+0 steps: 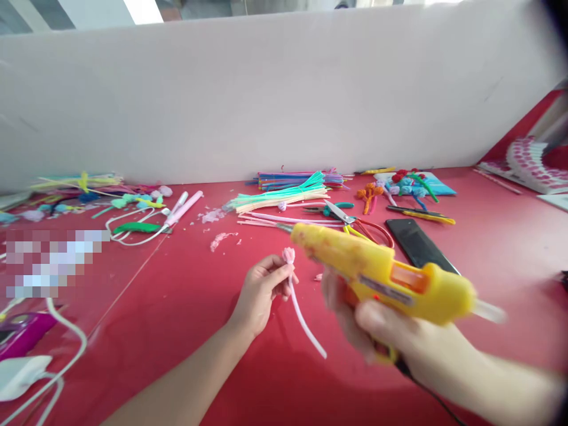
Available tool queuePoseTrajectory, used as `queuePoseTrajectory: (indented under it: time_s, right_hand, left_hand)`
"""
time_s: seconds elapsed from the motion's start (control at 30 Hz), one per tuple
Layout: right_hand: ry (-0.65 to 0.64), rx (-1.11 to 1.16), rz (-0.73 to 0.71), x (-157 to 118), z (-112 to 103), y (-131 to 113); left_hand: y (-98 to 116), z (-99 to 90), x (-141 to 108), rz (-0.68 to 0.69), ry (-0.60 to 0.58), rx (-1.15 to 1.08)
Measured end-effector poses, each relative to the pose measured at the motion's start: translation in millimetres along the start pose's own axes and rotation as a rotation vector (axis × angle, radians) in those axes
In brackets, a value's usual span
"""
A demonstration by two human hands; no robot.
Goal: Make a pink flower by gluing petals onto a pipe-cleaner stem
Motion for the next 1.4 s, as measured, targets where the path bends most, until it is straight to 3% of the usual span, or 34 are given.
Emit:
queuePoseTrajectory:
  time_s: [0.03,0.13,0.4,0.7,1.03,1.4]
  right_hand:
    - [0.015,0.002,0.060,13.3,-4.4,2.9]
    - [0.138,-0.083,0.000,32.9,-21.3,7.8]
    - [0.057,-0.407,-0.203,22.6,-12.2,23.3]
    - [0.103,-0.430,-0.213,18.2,-14.6,34.6]
    - [0.073,-0.510,-0.269,18.2,-8.5,23.9]
    - [0.105,-0.504,-0.212,21.1,-11.4,24.6]
  left_hand:
    - [0.4,1.0,-0.5,0.006,-0.010,-0.003]
    - [1.6,3.9,-2.0,0.022,-0.033,-0.003]
    - [7.3,7.3,-6.1,0.084,-0.028,-0.007]
    - [5.1,9.3,-8.1,0.072,-0.037,-0.033]
    - [5.2,11.6,-9.0,0.055,-0.030,-0.062]
    - [4.6,10.9,-9.4,0.053,-0.031,-0.052]
Point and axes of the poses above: each hand's wrist, its own x-axis towards the middle knuckle, its own z-axis out of the palm, y = z × x, the point moved 8 cm from there along x, towards the middle knuckle, and after that the axes turned 1 degree about y, right-handed, at the moved point
